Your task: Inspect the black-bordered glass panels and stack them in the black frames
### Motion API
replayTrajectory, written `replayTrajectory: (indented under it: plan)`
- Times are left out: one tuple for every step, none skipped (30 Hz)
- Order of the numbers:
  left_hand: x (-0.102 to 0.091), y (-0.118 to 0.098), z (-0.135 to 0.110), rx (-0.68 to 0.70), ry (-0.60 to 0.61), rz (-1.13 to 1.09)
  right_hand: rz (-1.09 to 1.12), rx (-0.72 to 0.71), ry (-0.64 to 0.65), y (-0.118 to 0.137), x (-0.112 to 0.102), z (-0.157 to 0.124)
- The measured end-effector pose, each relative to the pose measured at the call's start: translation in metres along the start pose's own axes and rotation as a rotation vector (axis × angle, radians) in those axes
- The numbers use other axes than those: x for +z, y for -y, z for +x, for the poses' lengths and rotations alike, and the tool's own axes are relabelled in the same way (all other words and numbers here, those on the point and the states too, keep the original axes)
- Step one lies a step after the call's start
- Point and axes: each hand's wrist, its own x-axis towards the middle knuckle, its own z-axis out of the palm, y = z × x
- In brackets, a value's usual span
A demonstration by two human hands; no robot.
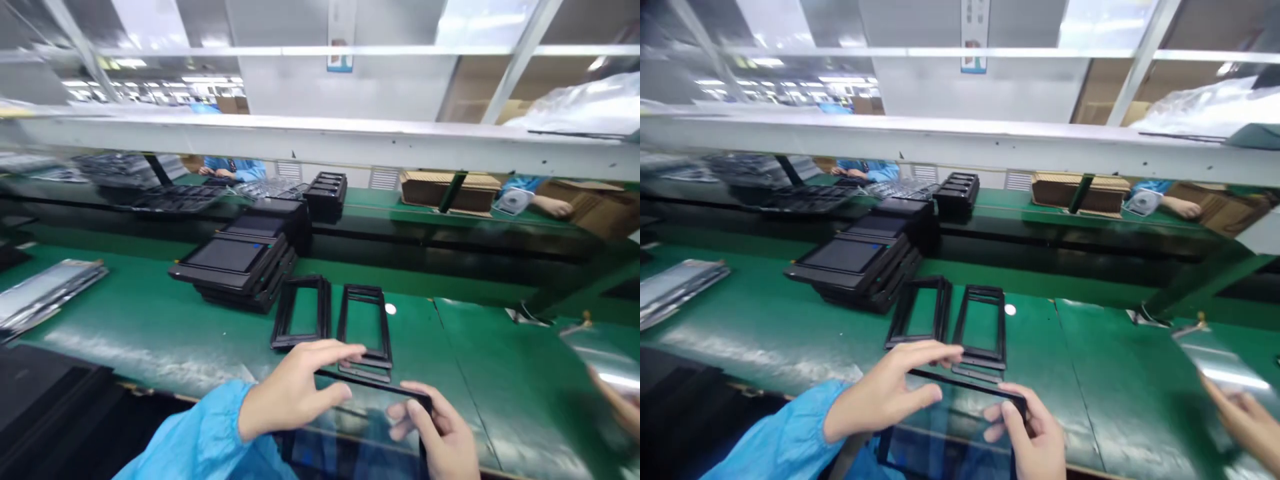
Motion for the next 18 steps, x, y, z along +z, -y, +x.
replayTrajectory:
  plan:
    - [-0.003, 0.008, -0.005, -0.049, -0.121, -0.094, 0.024, 0.002, -0.007, -0.004, 0.002, 0.006]
    - [-0.006, 0.017, -0.011, -0.090, -0.245, -0.186, 0.054, 0.009, -0.019, -0.009, 0.005, 0.011]
    - [-0.008, 0.026, -0.017, -0.120, -0.343, -0.276, 0.091, 0.021, -0.033, -0.015, 0.007, 0.017]
    - [-0.009, 0.035, -0.023, -0.144, -0.399, -0.365, 0.134, 0.037, -0.047, -0.021, 0.010, 0.022]
    - [-0.007, 0.044, -0.030, -0.161, -0.418, -0.458, 0.185, 0.055, -0.058, -0.029, 0.014, 0.027]
    - [-0.003, 0.051, -0.036, -0.172, -0.421, -0.559, 0.245, 0.072, -0.067, -0.037, 0.019, 0.031]
    - [0.003, 0.057, -0.042, -0.176, -0.414, -0.667, 0.310, 0.090, -0.071, -0.045, 0.027, 0.034]
    - [0.012, 0.062, -0.048, -0.176, -0.421, -0.770, 0.370, 0.107, -0.066, -0.052, 0.036, 0.036]
    - [0.020, 0.065, -0.053, -0.185, -0.456, -0.851, 0.418, 0.121, -0.044, -0.058, 0.047, 0.037]
    - [0.028, 0.068, -0.057, -0.211, -0.522, -0.894, 0.447, 0.130, -0.005, -0.064, 0.058, 0.038]
    - [0.033, 0.069, -0.060, -0.245, -0.614, -0.896, 0.459, 0.130, 0.049, -0.068, 0.070, 0.038]
    - [0.033, 0.070, -0.062, -0.275, -0.716, -0.855, 0.459, 0.117, 0.109, -0.071, 0.080, 0.038]
    - [0.028, 0.070, -0.064, -0.286, -0.820, -0.767, 0.453, 0.093, 0.163, -0.074, 0.089, 0.038]
    - [0.016, 0.070, -0.066, -0.264, -0.919, -0.627, 0.449, 0.059, 0.199, -0.075, 0.095, 0.038]
    - [-0.002, 0.070, -0.068, -0.202, -0.985, -0.446, 0.447, 0.023, 0.212, -0.077, 0.098, 0.039]
    - [-0.026, 0.069, -0.069, -0.112, -1.025, -0.218, 0.443, -0.009, 0.203, -0.078, 0.098, 0.040]
    - [-0.054, 0.068, -0.069, -0.009, -1.029, 0.060, 0.433, -0.030, 0.180, -0.080, 0.096, 0.042]
    - [-0.083, 0.069, -0.067, 0.092, -0.976, 0.326, 0.416, -0.037, 0.152, -0.082, 0.091, 0.043]
